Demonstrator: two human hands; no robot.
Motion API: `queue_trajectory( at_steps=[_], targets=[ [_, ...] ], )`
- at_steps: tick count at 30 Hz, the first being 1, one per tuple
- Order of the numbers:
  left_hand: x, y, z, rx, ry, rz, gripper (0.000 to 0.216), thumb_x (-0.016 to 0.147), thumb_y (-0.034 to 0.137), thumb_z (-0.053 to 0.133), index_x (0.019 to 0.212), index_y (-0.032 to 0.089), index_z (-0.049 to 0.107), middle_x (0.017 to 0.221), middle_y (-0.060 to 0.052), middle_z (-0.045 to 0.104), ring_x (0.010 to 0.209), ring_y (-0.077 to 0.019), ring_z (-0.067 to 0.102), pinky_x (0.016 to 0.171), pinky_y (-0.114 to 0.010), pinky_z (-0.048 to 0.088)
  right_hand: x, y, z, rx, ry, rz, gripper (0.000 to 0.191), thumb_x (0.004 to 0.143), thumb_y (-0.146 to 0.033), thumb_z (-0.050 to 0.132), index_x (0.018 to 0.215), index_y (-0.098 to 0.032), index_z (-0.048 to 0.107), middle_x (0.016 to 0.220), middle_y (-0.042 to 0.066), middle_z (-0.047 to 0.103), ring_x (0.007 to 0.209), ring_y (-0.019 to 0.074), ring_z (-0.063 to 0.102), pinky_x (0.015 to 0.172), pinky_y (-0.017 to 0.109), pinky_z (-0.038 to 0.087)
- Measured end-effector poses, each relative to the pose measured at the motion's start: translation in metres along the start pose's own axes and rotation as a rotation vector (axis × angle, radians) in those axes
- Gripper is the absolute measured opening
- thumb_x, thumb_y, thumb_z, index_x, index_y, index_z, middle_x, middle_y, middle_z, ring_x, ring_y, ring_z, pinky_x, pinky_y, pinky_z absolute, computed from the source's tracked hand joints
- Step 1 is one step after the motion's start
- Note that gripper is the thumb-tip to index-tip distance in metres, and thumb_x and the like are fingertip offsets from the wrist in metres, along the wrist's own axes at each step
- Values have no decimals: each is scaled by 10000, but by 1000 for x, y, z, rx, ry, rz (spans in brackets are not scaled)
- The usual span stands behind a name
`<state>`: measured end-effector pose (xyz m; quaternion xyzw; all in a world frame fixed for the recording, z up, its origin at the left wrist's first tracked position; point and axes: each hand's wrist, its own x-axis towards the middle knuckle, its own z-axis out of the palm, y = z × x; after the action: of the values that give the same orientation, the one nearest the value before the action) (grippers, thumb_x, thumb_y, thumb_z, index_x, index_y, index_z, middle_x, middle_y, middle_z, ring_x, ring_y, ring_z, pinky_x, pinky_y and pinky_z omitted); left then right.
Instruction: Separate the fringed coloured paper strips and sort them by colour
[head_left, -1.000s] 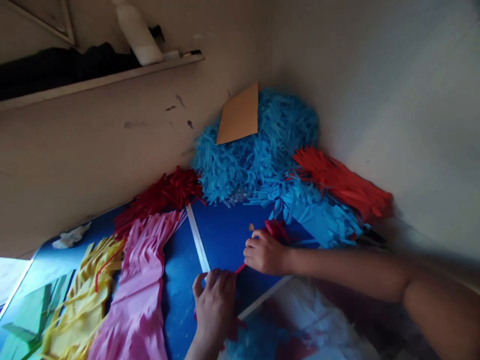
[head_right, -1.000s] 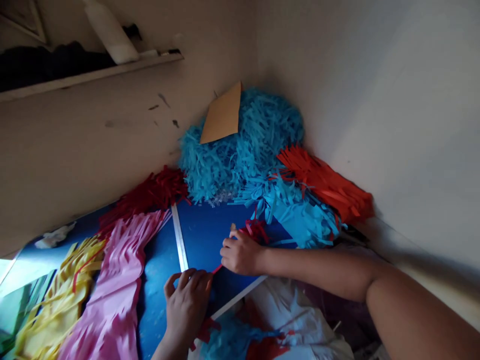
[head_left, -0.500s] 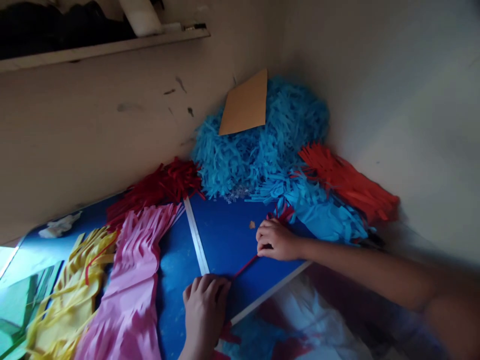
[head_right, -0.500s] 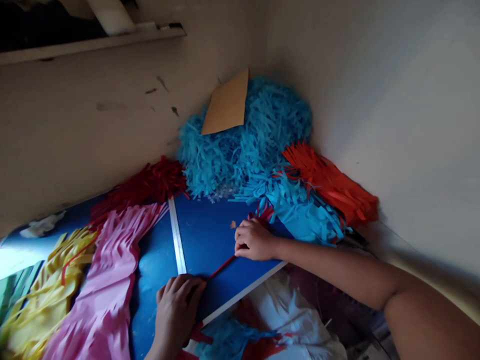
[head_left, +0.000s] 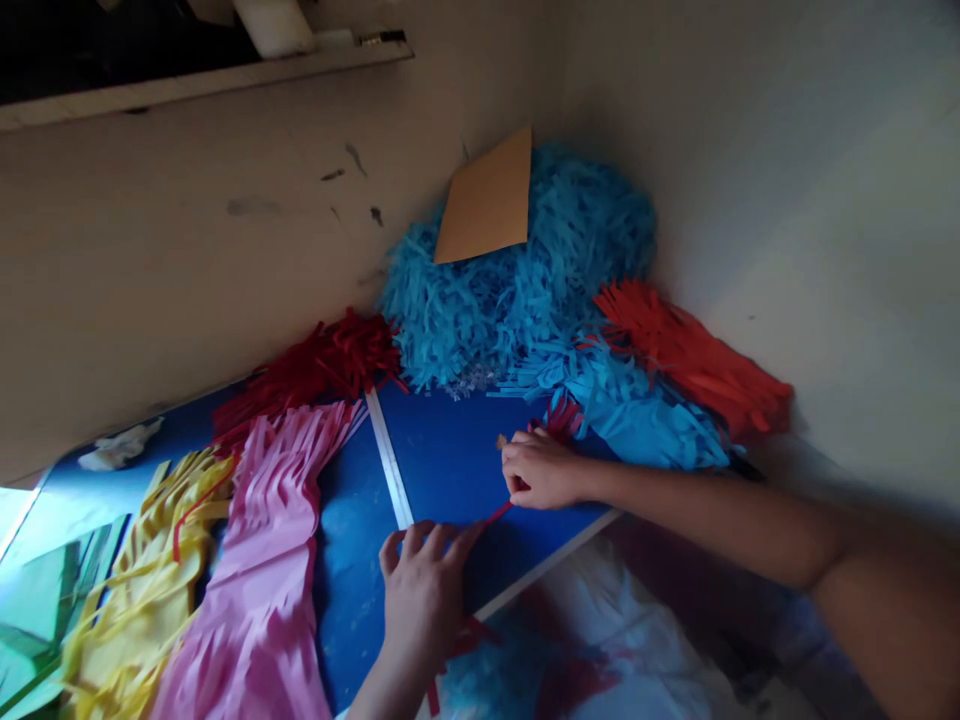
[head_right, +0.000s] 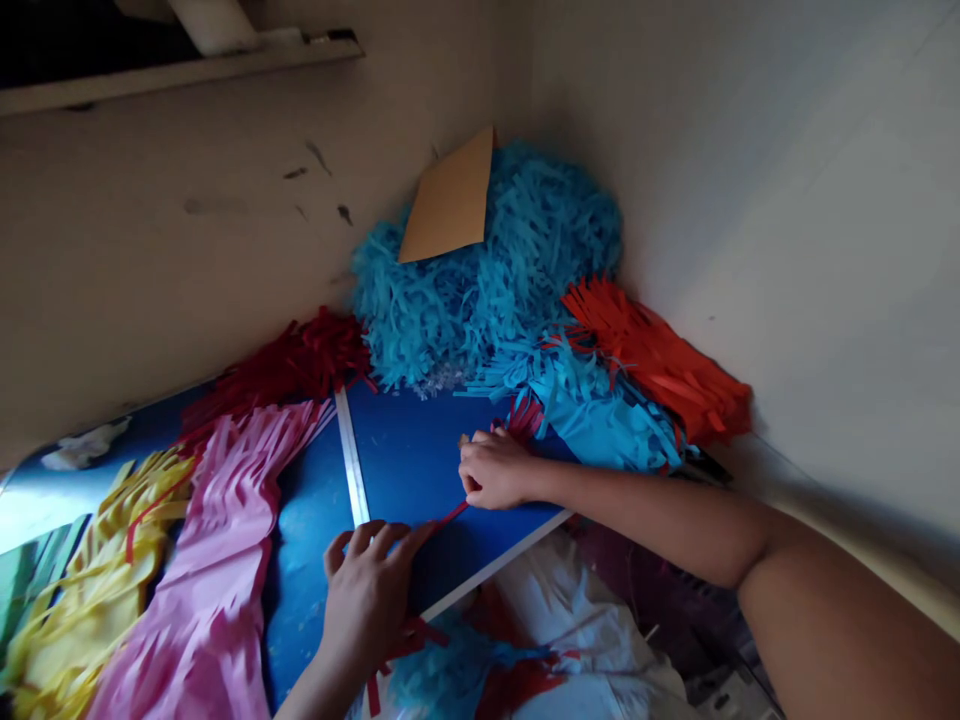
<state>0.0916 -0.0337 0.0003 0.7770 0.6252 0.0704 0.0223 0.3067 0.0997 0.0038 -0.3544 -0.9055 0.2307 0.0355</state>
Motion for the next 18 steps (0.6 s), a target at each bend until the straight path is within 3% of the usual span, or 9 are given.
queue_trajectory(
  at_steps=[2, 4, 8, 10, 12, 15, 18],
  targets=[
    [-1, 2, 1, 62, 1, 82, 509, 847, 59, 548, 1195, 418, 645, 1011, 1, 719, 1030, -274, 576, 955, -502, 303, -1, -1, -2, -15, -6, 13, 105, 747, -194, 746, 659, -213, 692, 948, 38, 684, 992, 240, 556, 916, 423, 352],
    [-1, 4, 1, 87, 14, 108, 483, 860, 48, 537, 1168, 398, 664, 1020, -4, 723, 1044, -269, 577, 961, -501, 302, -4, -4, -1, -65, 48, -7, 67, 757, -232, 765, 720, -222, 710, 938, 37, 696, 981, 244, 560, 910, 433, 351],
    [4, 8, -5, 42, 32, 111, 427, 844, 47, 565, 1083, 375, 699, 1070, 8, 727, 1035, -257, 590, 942, -478, 318, -7, -16, 12, -270, 248, -422, 61, 886, -272, 672, 925, -252, 715, 985, 17, 713, 1041, 246, 534, 959, 496, 294],
    [6, 11, -8, 9, 28, 104, 411, 820, 42, 583, 1052, 358, 706, 1070, 11, 733, 1028, -260, 597, 945, -480, 316, -4, -22, 21, -414, 298, -624, 148, 917, -178, 587, 828, -206, 701, 890, 20, 708, 959, 232, 546, 968, 510, 278],
    [8, 15, -8, -10, 36, 88, 340, 821, 51, 589, 986, 320, 715, 1040, 9, 741, 1017, -261, 605, 961, -491, 308, 2, -26, 28, -526, 309, -725, 213, 888, -115, 562, 712, -172, 666, 769, 29, 673, 827, 222, 546, 940, 500, 299],
    [10, 19, -2, -9, 65, 62, 271, 849, 41, 563, 840, 270, 706, 945, 16, 745, 970, -245, 631, 986, -503, 290, 11, -28, 33, -571, 303, -804, 210, 862, -106, 561, 673, -157, 639, 716, 40, 638, 714, 207, 528, 870, 467, 334],
    [8, 21, 5, -20, 156, 42, 283, 878, 42, 528, 758, 245, 684, 803, 19, 724, 863, -215, 657, 992, -488, 283, 10, -33, 32, -536, 309, -738, 199, 849, -94, 559, 666, -146, 620, 693, 36, 637, 681, 191, 529, 800, 431, 348]
  ],
)
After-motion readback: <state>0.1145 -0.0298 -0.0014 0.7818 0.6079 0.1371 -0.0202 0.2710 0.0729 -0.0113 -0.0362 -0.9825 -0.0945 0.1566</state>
